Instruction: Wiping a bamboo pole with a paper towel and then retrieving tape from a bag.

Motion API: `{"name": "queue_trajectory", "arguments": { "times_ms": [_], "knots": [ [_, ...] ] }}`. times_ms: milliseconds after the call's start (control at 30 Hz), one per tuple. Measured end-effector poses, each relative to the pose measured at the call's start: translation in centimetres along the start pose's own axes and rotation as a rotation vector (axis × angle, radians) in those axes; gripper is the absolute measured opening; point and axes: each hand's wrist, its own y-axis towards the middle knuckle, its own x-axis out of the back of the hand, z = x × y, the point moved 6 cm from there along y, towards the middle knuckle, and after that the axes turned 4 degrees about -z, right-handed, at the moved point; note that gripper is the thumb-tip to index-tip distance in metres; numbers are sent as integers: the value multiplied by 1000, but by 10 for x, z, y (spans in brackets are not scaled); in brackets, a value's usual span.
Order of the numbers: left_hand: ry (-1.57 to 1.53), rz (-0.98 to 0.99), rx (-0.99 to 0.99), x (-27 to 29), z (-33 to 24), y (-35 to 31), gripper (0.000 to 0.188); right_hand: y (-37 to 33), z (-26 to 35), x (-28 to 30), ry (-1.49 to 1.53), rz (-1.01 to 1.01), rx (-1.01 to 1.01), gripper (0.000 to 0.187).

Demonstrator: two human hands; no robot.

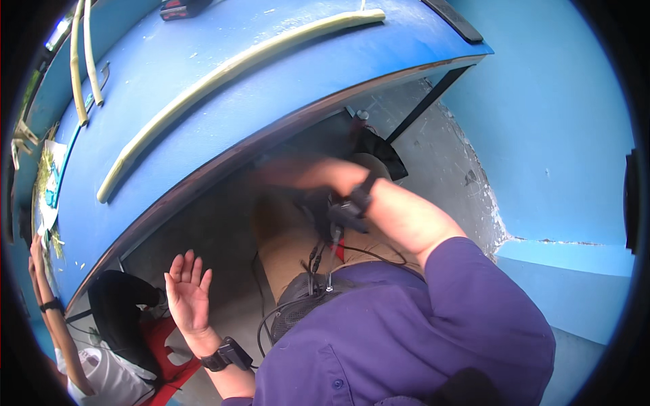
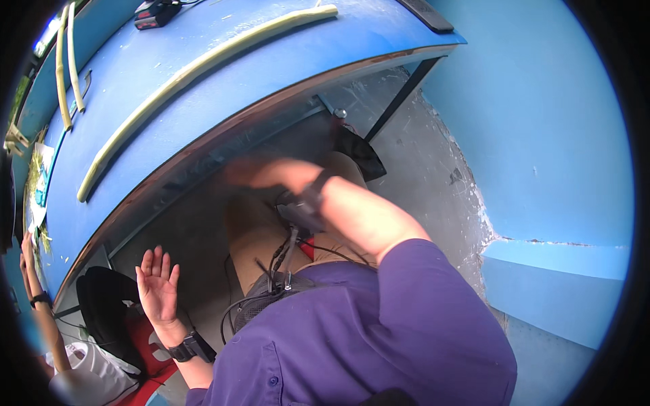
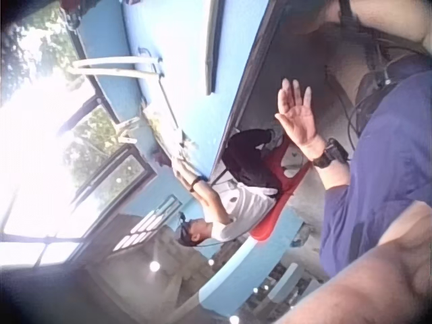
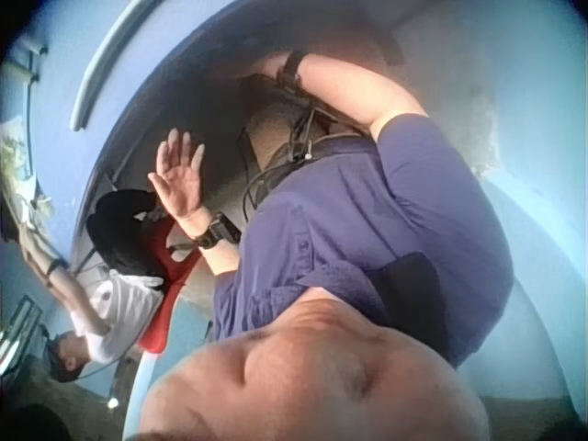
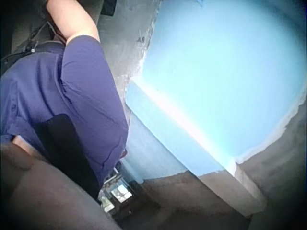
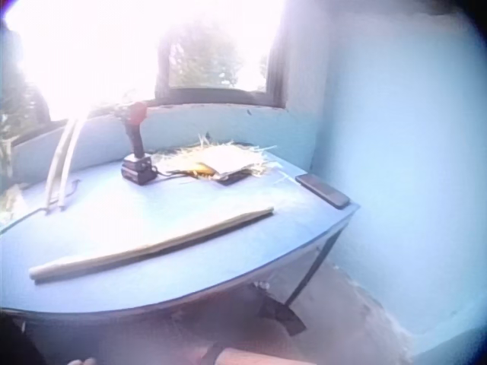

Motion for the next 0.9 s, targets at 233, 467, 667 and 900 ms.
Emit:
{"name": "queue_trajectory", "arguments": {
  "times_ms": [233,467,667,900],
  "knots": [
    [-44,-170,-24,39,-7,8,31,-206,-62,184,332,-792,-631,37],
    [583,-244,-68,-35,-8,40,31,-308,-74,217,224,-1016,-742,33],
    [1444,37,-205,-135,9,49,30,-288,-56,210,-162,-799,-648,31],
    [1840,231,-192,-173,21,31,39,-294,-35,219,18,-638,-608,32]
  ]
}}
